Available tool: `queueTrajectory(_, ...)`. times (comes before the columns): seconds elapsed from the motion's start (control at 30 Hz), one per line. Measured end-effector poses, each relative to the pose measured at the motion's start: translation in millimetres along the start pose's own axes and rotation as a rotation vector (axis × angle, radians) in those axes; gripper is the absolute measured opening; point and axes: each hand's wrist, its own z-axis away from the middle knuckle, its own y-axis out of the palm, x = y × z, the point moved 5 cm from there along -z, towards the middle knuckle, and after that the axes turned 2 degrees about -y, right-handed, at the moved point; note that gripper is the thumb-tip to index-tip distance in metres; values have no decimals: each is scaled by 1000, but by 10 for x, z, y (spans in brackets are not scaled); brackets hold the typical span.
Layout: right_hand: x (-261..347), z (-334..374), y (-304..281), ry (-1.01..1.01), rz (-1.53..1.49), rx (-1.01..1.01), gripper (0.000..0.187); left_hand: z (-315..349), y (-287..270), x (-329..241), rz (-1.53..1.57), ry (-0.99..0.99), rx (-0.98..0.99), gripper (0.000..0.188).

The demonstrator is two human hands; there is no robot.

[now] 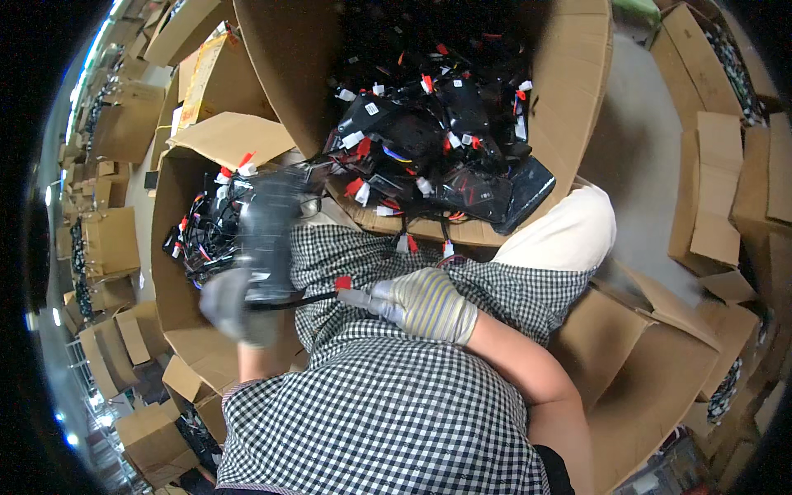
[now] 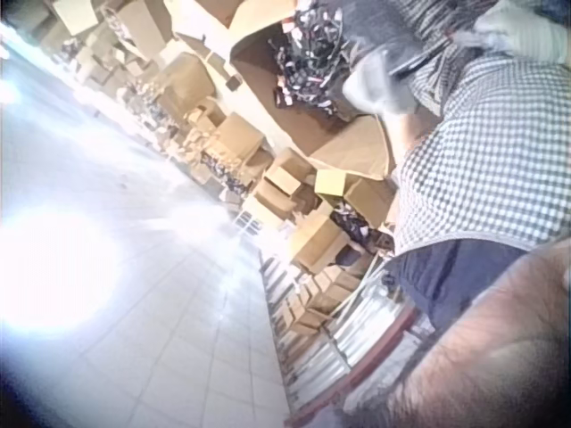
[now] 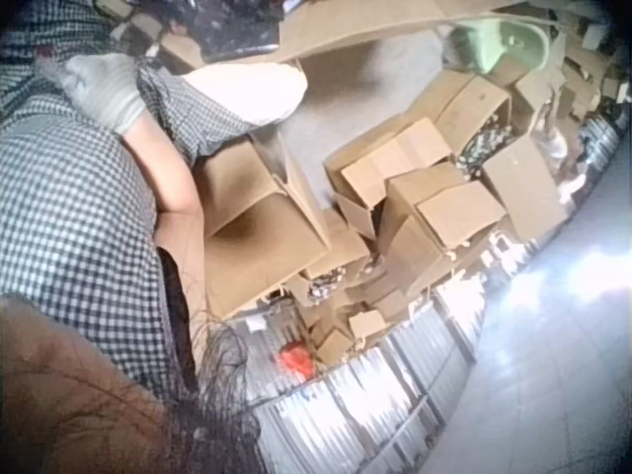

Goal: The person takes electronic display units from a large box, connects their wiring harnesses to a power connector by hand to turn on the screens, and places the units into an adjacent cardboard box.

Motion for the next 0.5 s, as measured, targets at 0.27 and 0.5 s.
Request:
queueTrajectory(0.27,-374,266,111,64,157,-121,31,18,-1123,1684,-1096,-630,-141,52)
queueTrajectory(0.5,-513,467,68,264,-55,-368,35,-518,899,-98,226,-28,363,19)
